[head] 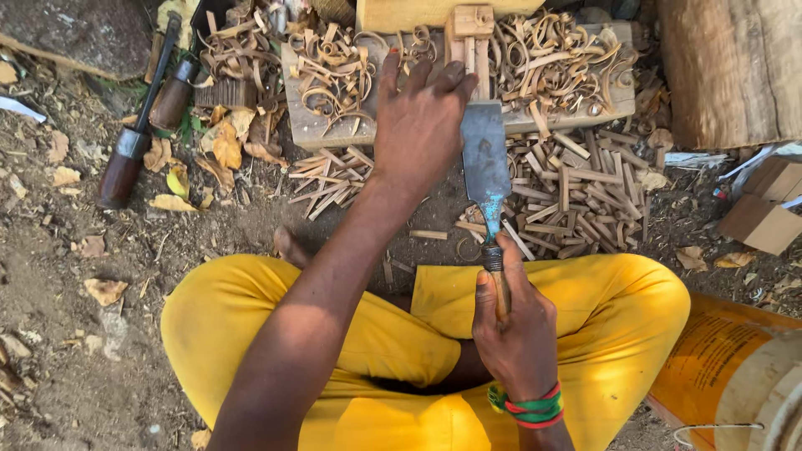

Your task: The person carves a piece of wood using a chisel and a hammer. They strike the chisel with the hammer to remove wood shavings and shape the block, which is held in a wooden jig on the ground.

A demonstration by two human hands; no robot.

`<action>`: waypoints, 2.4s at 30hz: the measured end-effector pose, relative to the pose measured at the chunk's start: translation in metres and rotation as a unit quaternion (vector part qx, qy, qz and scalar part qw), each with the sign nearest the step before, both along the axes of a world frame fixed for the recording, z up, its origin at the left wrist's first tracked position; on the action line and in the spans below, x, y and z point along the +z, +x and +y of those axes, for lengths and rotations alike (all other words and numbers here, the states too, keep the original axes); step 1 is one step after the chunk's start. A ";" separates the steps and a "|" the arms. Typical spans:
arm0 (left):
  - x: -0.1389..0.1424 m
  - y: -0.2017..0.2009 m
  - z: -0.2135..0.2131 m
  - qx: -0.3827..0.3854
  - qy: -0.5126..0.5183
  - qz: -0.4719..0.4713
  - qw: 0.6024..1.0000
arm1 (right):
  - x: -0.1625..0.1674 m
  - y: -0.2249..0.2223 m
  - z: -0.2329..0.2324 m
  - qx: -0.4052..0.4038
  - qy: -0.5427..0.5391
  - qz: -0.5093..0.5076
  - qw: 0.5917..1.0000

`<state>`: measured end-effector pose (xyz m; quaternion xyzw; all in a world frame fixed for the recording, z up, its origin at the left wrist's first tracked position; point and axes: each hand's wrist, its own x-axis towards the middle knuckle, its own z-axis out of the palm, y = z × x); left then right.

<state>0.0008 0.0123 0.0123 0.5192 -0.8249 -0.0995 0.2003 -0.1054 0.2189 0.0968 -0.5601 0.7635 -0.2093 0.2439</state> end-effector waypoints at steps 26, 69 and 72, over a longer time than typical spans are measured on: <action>0.014 0.001 0.003 0.003 -0.047 -0.001 0.999 | 0.016 0.004 -0.010 -0.021 0.115 0.013 0.993; 0.000 -0.028 0.043 -0.080 0.084 -0.006 0.993 | -0.016 0.016 -0.029 -0.010 -0.035 -0.026 0.999; -0.003 -0.027 0.040 -0.064 0.058 0.017 0.996 | -0.018 0.016 -0.029 0.011 -0.069 -0.024 0.997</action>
